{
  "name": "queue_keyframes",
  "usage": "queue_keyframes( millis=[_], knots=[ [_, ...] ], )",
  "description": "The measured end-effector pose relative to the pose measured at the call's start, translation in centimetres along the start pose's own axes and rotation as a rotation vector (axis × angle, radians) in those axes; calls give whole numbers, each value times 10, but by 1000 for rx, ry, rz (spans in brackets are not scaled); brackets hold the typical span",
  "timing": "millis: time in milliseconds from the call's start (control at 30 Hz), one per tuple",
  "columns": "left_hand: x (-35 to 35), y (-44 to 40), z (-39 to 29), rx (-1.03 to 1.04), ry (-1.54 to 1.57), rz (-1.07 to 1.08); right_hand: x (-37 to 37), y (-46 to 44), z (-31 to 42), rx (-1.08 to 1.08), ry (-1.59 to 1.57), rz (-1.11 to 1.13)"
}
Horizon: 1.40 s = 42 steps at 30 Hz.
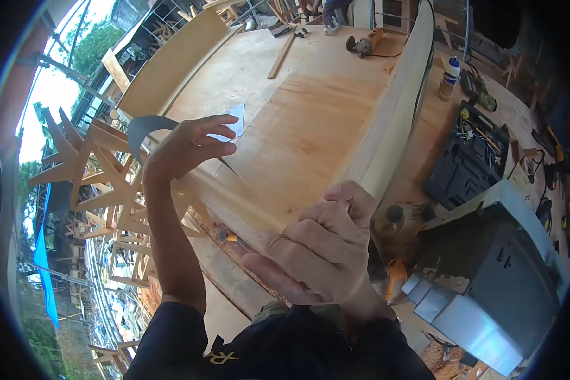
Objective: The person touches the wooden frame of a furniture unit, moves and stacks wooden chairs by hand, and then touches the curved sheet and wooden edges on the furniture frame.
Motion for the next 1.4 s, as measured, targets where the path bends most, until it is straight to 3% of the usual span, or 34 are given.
queue_keyframes(
  millis=[300, 500, 933, 1400],
  knots=[
    [-2, -1, 6, 73, 52, -6, 1, 2, -3, -2, -44, -4],
    [-1, -1, 2, 61, 97, -14, 7, 2, -4, -23, -46, -110],
    [7, -1, -11, -27, 76, 4, 14, 13, -11, -72, -99, -142],
    [7, -1, -9, 11, 68, -13, 15, 15, -12, -91, -116, -157]
  ],
)
Point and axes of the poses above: each hand's wrist, its own y-axis away from the middle knuckle, its own x-axis out of the palm, z = x × y, the point moved 2 cm from there along -y, towards the middle knuckle, and after that the axes turned 15 degrees about z, right-handed, at the moved point
